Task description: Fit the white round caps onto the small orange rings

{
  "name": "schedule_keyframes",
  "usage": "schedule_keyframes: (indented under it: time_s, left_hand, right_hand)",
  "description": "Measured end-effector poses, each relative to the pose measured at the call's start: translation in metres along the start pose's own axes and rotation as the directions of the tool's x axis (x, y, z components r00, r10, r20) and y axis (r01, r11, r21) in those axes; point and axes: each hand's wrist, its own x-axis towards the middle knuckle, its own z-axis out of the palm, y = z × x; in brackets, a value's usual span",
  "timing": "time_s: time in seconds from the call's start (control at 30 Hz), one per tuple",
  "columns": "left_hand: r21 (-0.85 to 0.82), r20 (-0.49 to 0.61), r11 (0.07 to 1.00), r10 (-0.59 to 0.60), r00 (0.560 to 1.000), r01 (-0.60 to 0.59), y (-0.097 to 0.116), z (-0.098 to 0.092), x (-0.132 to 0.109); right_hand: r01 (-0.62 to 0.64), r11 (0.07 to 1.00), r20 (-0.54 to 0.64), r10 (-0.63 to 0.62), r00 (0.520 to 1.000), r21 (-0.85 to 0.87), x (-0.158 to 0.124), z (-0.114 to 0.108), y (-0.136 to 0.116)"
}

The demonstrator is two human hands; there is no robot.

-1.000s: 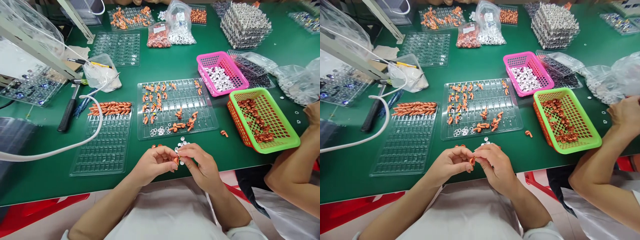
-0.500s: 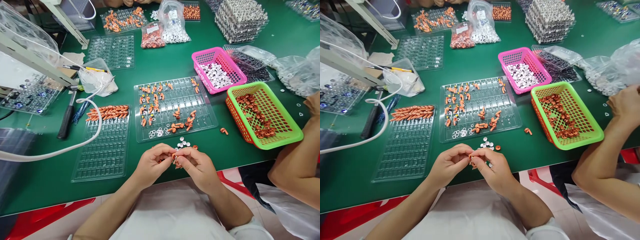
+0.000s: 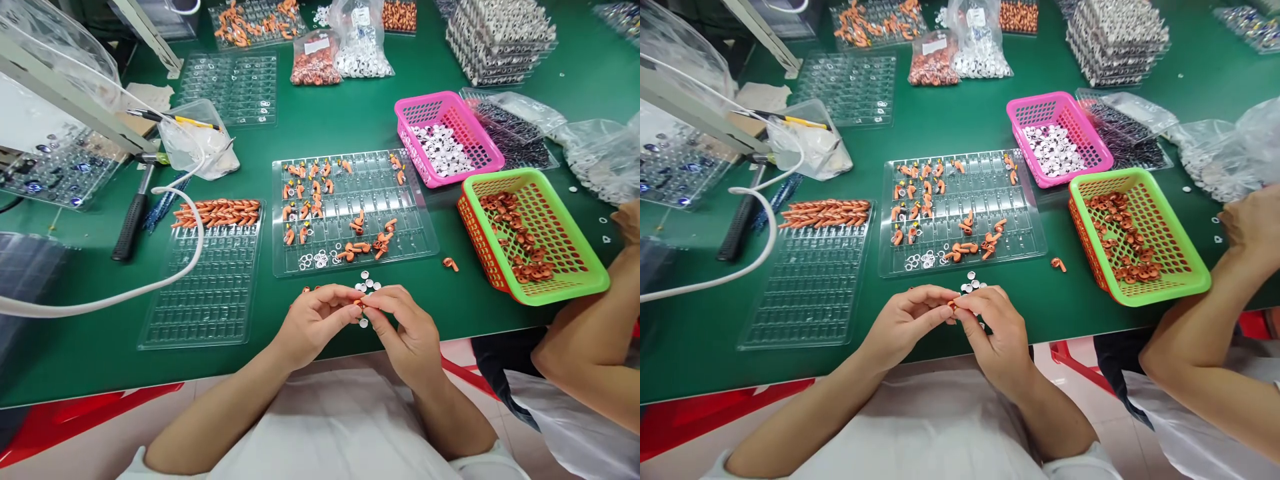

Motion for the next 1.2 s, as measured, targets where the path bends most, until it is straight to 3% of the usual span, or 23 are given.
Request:
schedule_keyframes:
  time_s: [0.2, 0.3, 0.43, 0.63, 0.73, 0.93, 1.2]
  left_hand:
    - [0.151, -0.05, 0.986, 0.077, 0.996, -0.069, 0.0, 0.002, -0.001]
    - [0.151, -0.072, 0.984, 0.106, 0.992, -0.094, -0.001, 0.003, -0.001]
    - [0.057, -0.11, 0.997, 0.05, 0.993, -0.044, -0.001, 0.005, 0.0]
    - [-0.053, -0.072, 0.998, -0.019, 0.997, 0.015, 0.0, 0.005, 0.002]
    - [-0.077, -0.063, 0.997, -0.02, 0.998, 0.015, -0.001, 0.005, 0.002]
    - [-0.045, -0.129, 0.999, 0.018, 0.991, -0.024, -0.002, 0.01, 0.001]
    - [0.009, -0.209, 1.0, 0.027, 0.978, -0.025, -0.001, 0.015, 0.0]
  right_hand:
    - [-0.204, 0.971, -0.046, 0.211, 0.976, 0.122, -0.003, -0.001, 0.003]
    - [-0.247, 0.952, -0.016, 0.254, 0.967, 0.178, -0.005, 0.001, 0.004]
    - [-0.218, 0.957, 0.033, 0.215, 0.976, 0.189, -0.007, 0.005, 0.003]
    - [-0.078, 0.989, -0.032, 0.083, 0.996, 0.127, -0.007, 0.003, 0.0]
    - [-0.082, 0.985, -0.053, 0.09, 0.995, 0.151, -0.007, 0.003, 0.001]
    - [-0.156, 0.964, -0.066, 0.174, 0.983, 0.217, -0.011, 0.01, 0.004]
    - [-0.007, 0.999, -0.082, 0.01, 0.997, 0.038, -0.011, 0.014, 0.0]
